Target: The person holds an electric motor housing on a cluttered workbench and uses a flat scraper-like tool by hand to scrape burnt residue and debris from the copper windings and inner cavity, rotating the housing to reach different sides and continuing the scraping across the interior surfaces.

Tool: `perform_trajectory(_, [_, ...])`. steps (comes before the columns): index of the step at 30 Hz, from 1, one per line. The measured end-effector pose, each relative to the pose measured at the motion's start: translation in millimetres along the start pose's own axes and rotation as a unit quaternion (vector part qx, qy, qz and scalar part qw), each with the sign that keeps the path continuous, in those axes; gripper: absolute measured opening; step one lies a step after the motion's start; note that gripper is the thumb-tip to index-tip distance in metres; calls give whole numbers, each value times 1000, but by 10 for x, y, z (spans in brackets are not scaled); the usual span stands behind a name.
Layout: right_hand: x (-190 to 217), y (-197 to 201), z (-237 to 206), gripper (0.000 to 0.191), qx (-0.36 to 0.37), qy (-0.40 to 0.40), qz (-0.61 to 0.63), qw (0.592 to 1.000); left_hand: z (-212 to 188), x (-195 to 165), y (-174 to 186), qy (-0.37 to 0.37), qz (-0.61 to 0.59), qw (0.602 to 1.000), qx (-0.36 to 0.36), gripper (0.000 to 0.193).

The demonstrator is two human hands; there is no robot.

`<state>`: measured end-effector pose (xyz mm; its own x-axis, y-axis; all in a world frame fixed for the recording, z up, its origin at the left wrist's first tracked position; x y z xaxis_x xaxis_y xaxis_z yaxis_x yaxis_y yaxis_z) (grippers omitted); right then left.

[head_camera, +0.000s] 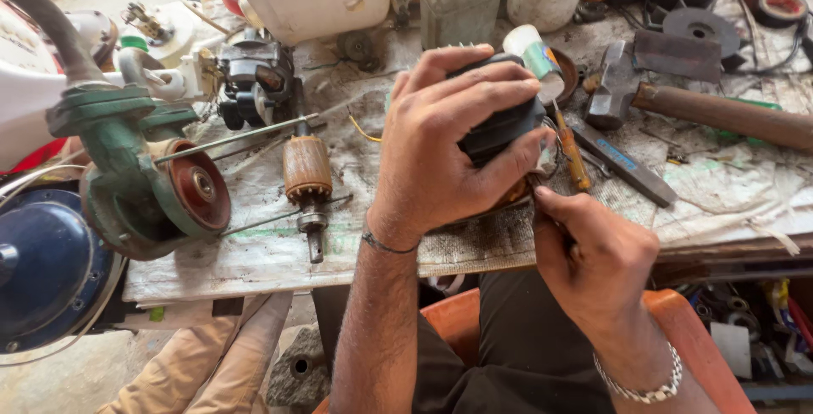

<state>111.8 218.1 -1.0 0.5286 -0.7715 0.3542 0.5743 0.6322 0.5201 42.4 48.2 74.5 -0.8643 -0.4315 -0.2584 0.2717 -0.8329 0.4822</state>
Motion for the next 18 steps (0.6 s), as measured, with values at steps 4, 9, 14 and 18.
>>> perform_trajectory(4, [6,11,5,13,10,-18,-12,1000,10,0,-10,0,4,1000,3,33])
perform_trajectory(9, [94,57,22,15,-12,27,-23,999,9,1,-3,-2,2,1000,3,34])
perform_trajectory(14, [43,47,-16,18,-15,-15,8,1000,-9,4,-11,6,1,1000,5,33])
perform_trajectory(18, [10,25,-56,13,-32,36,7,999,-4,9,-15,2,4,1000,7,34])
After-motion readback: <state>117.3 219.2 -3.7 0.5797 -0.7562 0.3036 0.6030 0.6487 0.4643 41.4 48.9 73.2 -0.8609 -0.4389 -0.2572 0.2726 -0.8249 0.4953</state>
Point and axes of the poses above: each hand's wrist, its own z-axis towards the middle knuckle, its own y-axis out of the back of the hand, x = y × z, the point moved 4 cm from there along z, towards the middle knuckle, and after that the axes turned 3 degrees about x, right-handed, at the moved point
